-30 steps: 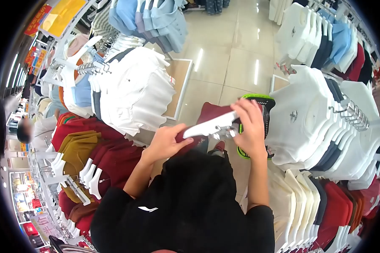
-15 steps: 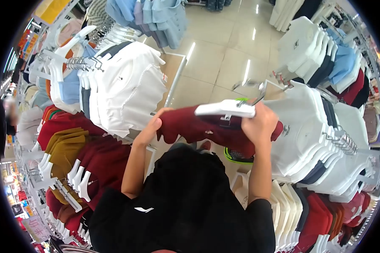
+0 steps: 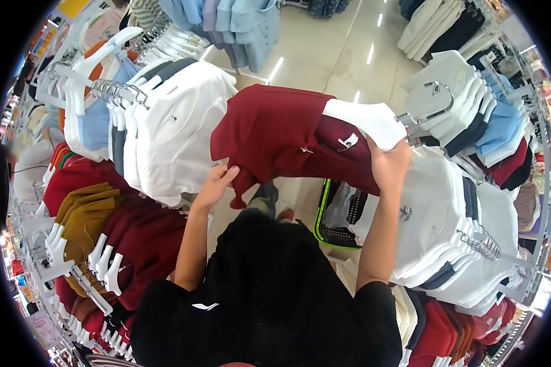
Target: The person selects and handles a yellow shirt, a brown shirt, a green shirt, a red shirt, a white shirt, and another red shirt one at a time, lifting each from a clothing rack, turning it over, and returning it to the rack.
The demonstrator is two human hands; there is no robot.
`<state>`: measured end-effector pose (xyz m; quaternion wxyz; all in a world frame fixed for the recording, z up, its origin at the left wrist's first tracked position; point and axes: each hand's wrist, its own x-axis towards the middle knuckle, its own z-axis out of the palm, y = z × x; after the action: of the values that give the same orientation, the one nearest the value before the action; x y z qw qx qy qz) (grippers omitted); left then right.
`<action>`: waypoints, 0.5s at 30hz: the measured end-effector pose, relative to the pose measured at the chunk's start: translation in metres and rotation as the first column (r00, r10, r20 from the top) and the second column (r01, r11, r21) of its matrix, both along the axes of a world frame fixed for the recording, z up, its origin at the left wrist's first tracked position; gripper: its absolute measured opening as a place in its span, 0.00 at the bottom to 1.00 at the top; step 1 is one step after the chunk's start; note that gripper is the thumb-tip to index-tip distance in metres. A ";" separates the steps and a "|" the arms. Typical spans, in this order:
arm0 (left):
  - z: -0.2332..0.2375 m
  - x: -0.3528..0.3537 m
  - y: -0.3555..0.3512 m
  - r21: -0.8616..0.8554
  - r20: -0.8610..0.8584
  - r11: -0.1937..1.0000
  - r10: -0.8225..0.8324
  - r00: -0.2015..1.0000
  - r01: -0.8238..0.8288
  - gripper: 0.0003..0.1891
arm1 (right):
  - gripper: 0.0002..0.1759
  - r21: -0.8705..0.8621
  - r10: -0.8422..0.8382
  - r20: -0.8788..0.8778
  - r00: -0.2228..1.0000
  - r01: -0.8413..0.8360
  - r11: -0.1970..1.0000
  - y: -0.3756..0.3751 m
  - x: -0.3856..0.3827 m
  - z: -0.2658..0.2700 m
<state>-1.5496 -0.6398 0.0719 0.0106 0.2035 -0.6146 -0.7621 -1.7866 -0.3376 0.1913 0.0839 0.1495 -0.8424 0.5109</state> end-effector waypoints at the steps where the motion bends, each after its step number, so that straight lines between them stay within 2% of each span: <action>1: 0.010 -0.005 0.001 0.005 -0.011 1.000 0.020 1.000 -0.019 0.13 | 0.16 -0.003 0.013 0.003 1.000 -0.013 1.000 -0.002 -0.004 0.002; 2: 0.009 -0.009 -0.002 -0.120 -0.093 0.993 -0.003 0.996 -0.008 0.11 | 0.16 -0.006 0.025 0.006 1.000 -0.025 1.000 -0.004 -0.007 0.002; 4: 0.012 -0.009 -0.010 -0.281 -0.003 0.953 -0.122 0.993 0.116 0.11 | 0.14 0.002 0.075 -0.009 0.997 -0.075 0.997 0.000 -0.017 0.000; 5: 0.009 -0.008 -0.012 -0.282 0.076 0.943 -0.164 0.984 0.179 0.11 | 0.14 0.007 0.098 -0.018 0.995 -0.098 0.995 0.004 -0.023 0.000; 6: 0.005 -0.006 -0.015 -0.280 0.155 0.928 -0.208 0.966 0.245 0.12 | 0.12 0.036 0.152 -0.104 0.983 -0.149 0.988 0.007 -0.031 0.002; 7: 0.020 -0.011 -0.010 -0.384 0.041 0.883 -0.276 0.960 0.270 0.11 | 0.08 -0.061 0.167 -0.219 0.961 -0.184 0.981 0.007 -0.041 0.000; 9: 0.055 -0.021 0.008 -0.585 -0.164 0.768 -0.427 0.889 0.261 0.12 | 0.10 -0.201 0.162 -0.168 0.973 -0.194 0.960 0.006 -0.056 0.006; 11: 0.076 -0.032 0.032 -0.668 -0.308 0.708 -0.541 0.783 0.227 0.15 | 0.11 -0.272 0.208 -0.374 0.904 -0.321 0.907 0.002 -0.082 0.007; 13: 0.092 -0.041 0.043 -0.437 -0.110 0.586 -0.788 0.606 0.682 0.20 | 0.09 -0.351 0.371 -0.424 0.826 -0.528 0.773 -0.008 -0.111 0.022; 15: 0.089 -0.053 0.051 -0.590 -0.119 0.443 -0.875 0.470 0.675 0.17 | 0.08 -0.182 0.691 -0.464 0.554 -0.824 0.537 -0.010 -0.164 0.032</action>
<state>-1.6027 -0.5888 0.1606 -0.1729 -0.2835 -0.7816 -0.5280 -1.9506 -0.3479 0.2236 0.0200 0.5706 -0.5453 0.6137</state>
